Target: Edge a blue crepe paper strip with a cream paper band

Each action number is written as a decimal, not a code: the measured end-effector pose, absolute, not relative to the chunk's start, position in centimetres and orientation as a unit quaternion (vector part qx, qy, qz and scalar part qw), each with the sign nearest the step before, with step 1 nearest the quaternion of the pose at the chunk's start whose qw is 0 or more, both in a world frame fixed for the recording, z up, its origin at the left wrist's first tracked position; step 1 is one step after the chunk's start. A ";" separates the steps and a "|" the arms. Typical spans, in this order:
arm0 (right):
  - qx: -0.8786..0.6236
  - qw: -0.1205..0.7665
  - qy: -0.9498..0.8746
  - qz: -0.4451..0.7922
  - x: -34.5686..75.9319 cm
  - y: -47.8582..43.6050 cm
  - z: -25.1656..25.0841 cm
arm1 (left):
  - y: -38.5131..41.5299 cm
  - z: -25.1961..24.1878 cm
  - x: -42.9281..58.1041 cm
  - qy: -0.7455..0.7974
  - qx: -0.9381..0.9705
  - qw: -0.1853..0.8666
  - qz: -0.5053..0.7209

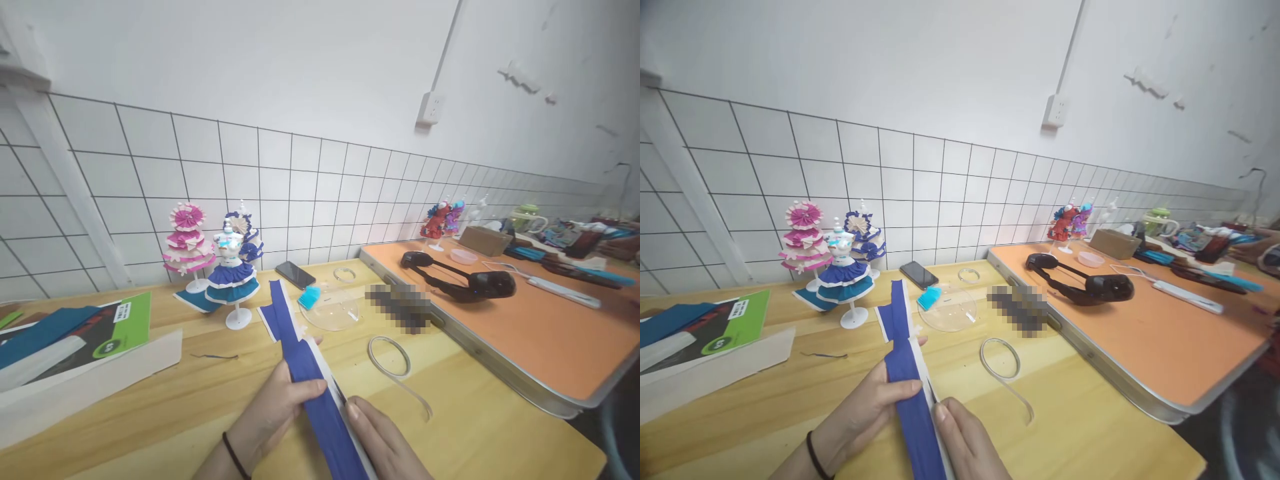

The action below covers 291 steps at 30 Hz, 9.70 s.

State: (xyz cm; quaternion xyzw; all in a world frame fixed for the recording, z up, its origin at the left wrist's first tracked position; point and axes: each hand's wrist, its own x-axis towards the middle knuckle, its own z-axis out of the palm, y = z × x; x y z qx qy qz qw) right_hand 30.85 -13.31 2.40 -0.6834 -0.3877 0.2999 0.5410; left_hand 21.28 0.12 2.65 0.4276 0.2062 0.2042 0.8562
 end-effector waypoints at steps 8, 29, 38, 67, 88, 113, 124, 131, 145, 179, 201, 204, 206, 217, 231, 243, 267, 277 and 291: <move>-0.624 0.482 -0.401 0.467 31.4 -8.4 3.1 | 2.3 2.9 19.6 0.225 0.476 0.784 0.329; -0.540 0.498 -0.424 0.530 32.8 -7.3 -0.7 | 3.4 2.0 20.2 0.289 0.409 0.786 0.362; -0.593 0.534 -0.325 0.507 35.5 -6.2 0.5 | 4.1 2.1 19.3 0.269 0.351 0.829 0.343; -0.646 0.488 -0.529 0.254 36.0 -6.7 1.0 | 2.6 1.3 19.9 0.222 0.330 0.894 0.207; -0.694 0.435 -0.505 0.272 37.2 -5.7 0.4 | 3.6 1.6 19.4 0.253 0.343 0.866 0.261; -0.731 0.205 -0.645 0.085 36.1 -6.4 -0.9 | 4.1 1.6 18.7 0.212 0.380 0.858 0.272; -0.776 0.048 -0.628 0.043 33.9 -7.7 -0.6 | 4.5 1.7 18.4 0.195 0.365 0.861 0.295; -0.813 0.171 -0.550 0.086 36.3 -7.5 0.2 | 4.3 1.8 18.6 0.215 0.367 0.857 0.291; -0.576 0.508 -0.431 0.475 35.0 -7.0 0.5 | 2.6 1.3 20.2 0.299 0.495 0.774 0.256; -0.574 0.415 -0.387 0.590 34.3 -7.7 0.9 | 3.7 0.0 20.3 0.312 0.492 0.747 0.321; -0.638 0.420 -0.443 0.469 34.0 -8.3 2.0 | 2.3 0.6 20.8 0.312 0.490 0.744 0.330; -0.631 0.430 -0.439 0.474 33.8 -8.4 1.9 | 2.1 0.9 20.9 0.315 0.488 0.745 0.328; -0.632 0.433 -0.430 0.478 33.8 -8.4 1.9 | 2.1 1.0 20.9 0.317 0.487 0.746 0.326; -0.658 0.428 -0.390 0.481 33.6 -8.4 1.4 | 2.0 0.9 21.1 0.321 0.484 0.747 0.323; -0.615 0.464 -0.433 0.467 33.4 -8.3 2.0 | 2.0 0.6 21.1 0.318 0.471 0.754 0.329; -0.610 0.474 -0.440 0.458 33.3 -8.1 1.2 | 1.8 0.3 21.2 0.316 0.469 0.756 0.329; -0.564 0.515 -0.458 0.455 33.5 -7.7 0.7 | 2.2 0.4 21.0 0.299 0.423 0.794 0.320; -0.596 0.490 -0.451 0.448 33.3 -8.1 0.8 | 2.3 0.3 21.4 0.300 0.420 0.779 0.358; -0.621 0.480 -0.427 0.449 33.0 -8.1 1.4 | 1.7 0.1 21.5 0.297 0.460 0.762 0.347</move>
